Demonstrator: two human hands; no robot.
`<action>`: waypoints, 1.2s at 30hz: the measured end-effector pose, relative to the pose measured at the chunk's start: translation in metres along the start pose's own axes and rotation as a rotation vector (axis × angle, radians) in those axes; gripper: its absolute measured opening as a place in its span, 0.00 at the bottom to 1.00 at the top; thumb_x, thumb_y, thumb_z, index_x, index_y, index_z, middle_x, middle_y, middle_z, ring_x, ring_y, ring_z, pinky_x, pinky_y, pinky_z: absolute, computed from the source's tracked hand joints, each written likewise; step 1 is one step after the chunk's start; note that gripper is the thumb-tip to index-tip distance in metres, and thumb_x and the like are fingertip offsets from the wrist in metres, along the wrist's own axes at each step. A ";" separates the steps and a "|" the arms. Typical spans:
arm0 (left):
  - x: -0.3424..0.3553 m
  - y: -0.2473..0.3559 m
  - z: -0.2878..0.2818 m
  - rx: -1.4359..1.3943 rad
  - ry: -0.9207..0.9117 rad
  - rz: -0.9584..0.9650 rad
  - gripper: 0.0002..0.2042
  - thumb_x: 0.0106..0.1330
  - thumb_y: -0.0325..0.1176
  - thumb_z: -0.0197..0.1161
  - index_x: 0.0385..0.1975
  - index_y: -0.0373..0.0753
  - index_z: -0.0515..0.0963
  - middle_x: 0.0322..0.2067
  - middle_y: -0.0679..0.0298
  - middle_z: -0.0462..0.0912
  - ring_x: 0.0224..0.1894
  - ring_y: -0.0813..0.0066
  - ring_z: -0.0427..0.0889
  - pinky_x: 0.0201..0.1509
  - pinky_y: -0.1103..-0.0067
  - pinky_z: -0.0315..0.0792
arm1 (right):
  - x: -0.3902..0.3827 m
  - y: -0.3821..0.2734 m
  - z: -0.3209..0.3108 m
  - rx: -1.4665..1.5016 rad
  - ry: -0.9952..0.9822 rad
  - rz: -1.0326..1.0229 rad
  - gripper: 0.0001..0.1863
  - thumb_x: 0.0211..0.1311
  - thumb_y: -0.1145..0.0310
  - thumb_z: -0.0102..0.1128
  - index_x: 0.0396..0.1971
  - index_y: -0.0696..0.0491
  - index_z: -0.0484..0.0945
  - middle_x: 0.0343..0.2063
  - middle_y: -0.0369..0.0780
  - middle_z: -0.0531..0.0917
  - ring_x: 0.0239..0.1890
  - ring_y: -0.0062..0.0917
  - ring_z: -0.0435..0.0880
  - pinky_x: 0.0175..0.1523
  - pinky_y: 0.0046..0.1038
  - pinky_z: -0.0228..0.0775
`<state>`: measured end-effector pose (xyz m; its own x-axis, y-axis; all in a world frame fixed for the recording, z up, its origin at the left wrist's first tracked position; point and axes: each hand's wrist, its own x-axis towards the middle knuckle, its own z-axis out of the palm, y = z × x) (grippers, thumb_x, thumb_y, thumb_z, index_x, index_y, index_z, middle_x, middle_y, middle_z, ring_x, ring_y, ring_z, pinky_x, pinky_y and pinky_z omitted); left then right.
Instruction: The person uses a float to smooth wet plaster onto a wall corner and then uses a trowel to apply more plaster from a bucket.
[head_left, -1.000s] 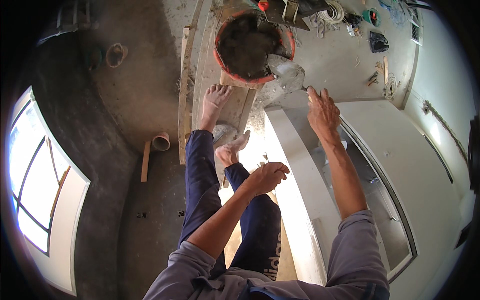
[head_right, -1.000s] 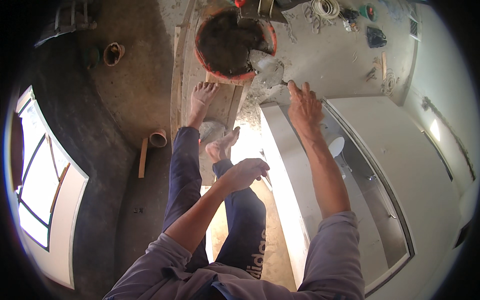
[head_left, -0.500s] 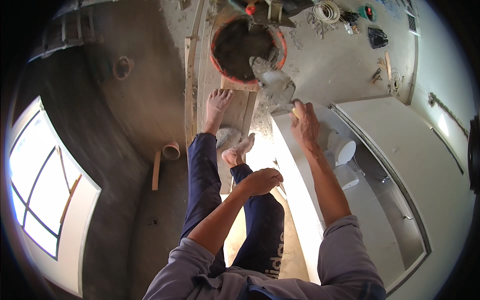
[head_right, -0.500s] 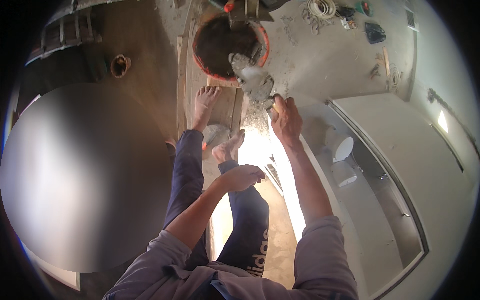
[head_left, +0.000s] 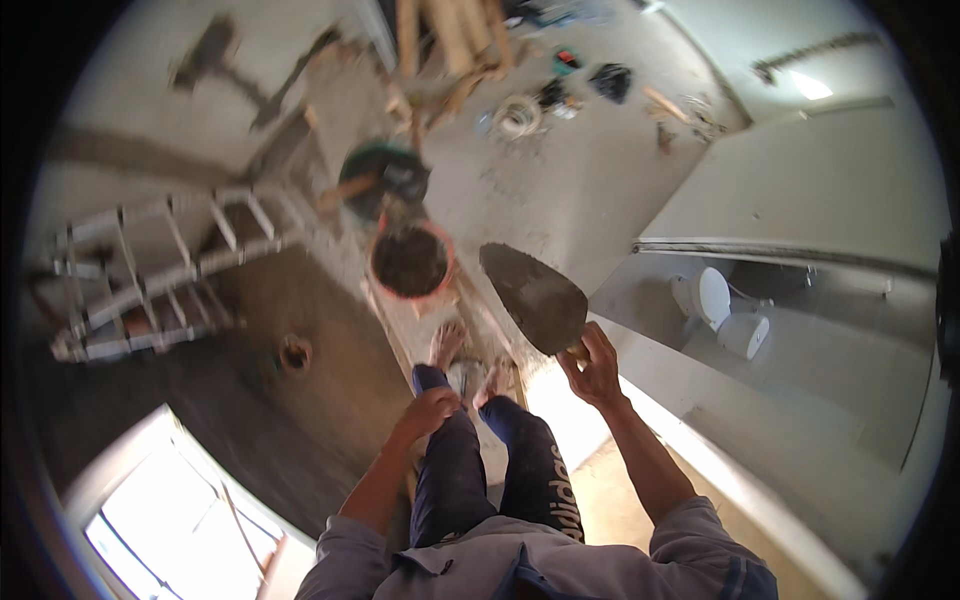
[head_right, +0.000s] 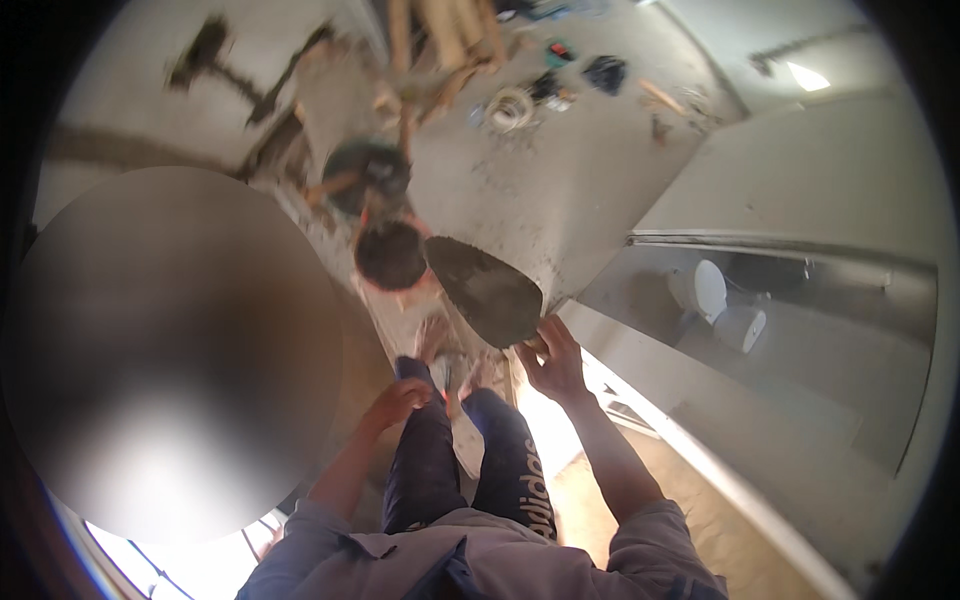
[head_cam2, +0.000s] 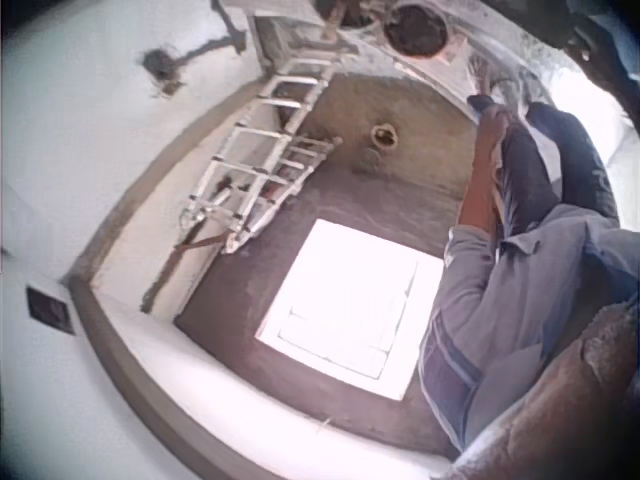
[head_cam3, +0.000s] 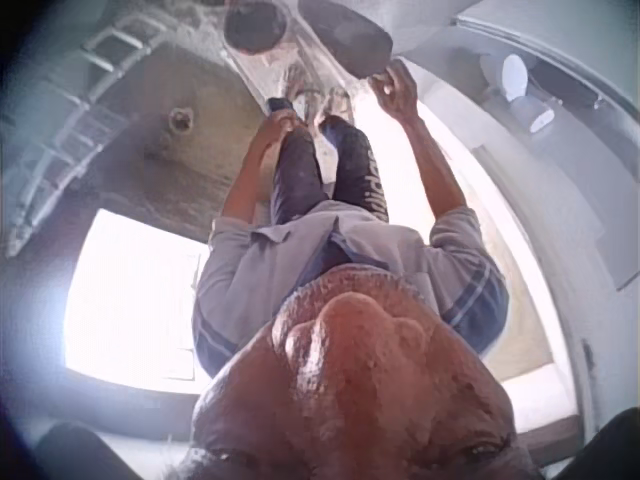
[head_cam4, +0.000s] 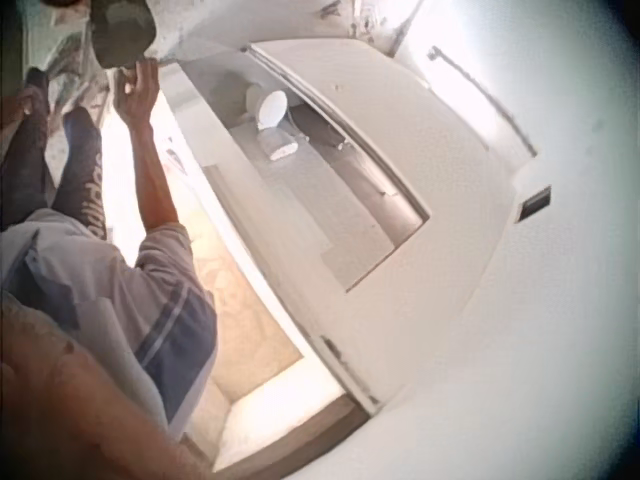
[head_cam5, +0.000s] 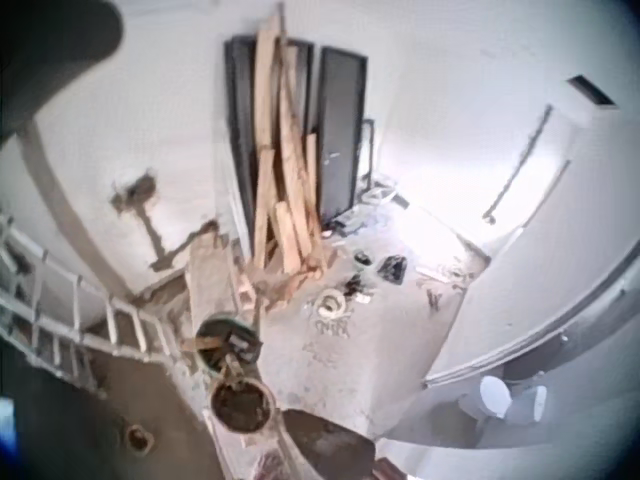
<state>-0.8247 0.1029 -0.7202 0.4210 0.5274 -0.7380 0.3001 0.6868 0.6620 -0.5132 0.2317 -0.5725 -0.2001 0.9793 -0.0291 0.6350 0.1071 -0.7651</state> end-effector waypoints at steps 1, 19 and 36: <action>-0.005 0.019 -0.019 -0.038 0.022 0.029 0.14 0.64 0.30 0.52 0.45 0.31 0.78 0.35 0.59 0.83 0.39 0.73 0.82 0.45 0.77 0.76 | -0.005 -0.015 -0.033 -0.005 0.059 0.022 0.15 0.53 0.72 0.66 0.42 0.54 0.76 0.32 0.43 0.77 0.34 0.40 0.80 0.37 0.35 0.72; -0.062 0.594 0.289 1.041 -0.406 1.579 0.13 0.62 0.19 0.51 0.45 0.33 0.74 0.41 0.57 0.78 0.36 0.68 0.81 0.36 0.75 0.77 | -0.325 -0.181 -0.193 0.090 1.376 0.502 0.12 0.58 0.73 0.56 0.41 0.61 0.73 0.22 0.36 0.74 0.22 0.18 0.72 0.28 0.23 0.66; -0.236 0.612 0.783 0.102 -0.765 1.243 0.34 0.73 0.60 0.28 0.73 0.47 0.43 0.72 0.60 0.48 0.72 0.64 0.50 0.73 0.66 0.47 | -0.473 -0.107 -0.187 1.042 1.683 0.154 0.21 0.73 0.53 0.40 0.36 0.58 0.73 0.18 0.35 0.71 0.12 0.18 0.67 0.17 0.22 0.62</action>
<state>-0.0697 0.0074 -0.0385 0.7811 0.3305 0.5298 -0.5436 -0.0579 0.8374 -0.3472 -0.2109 -0.3565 0.9809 0.1819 -0.0688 -0.1536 0.5078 -0.8477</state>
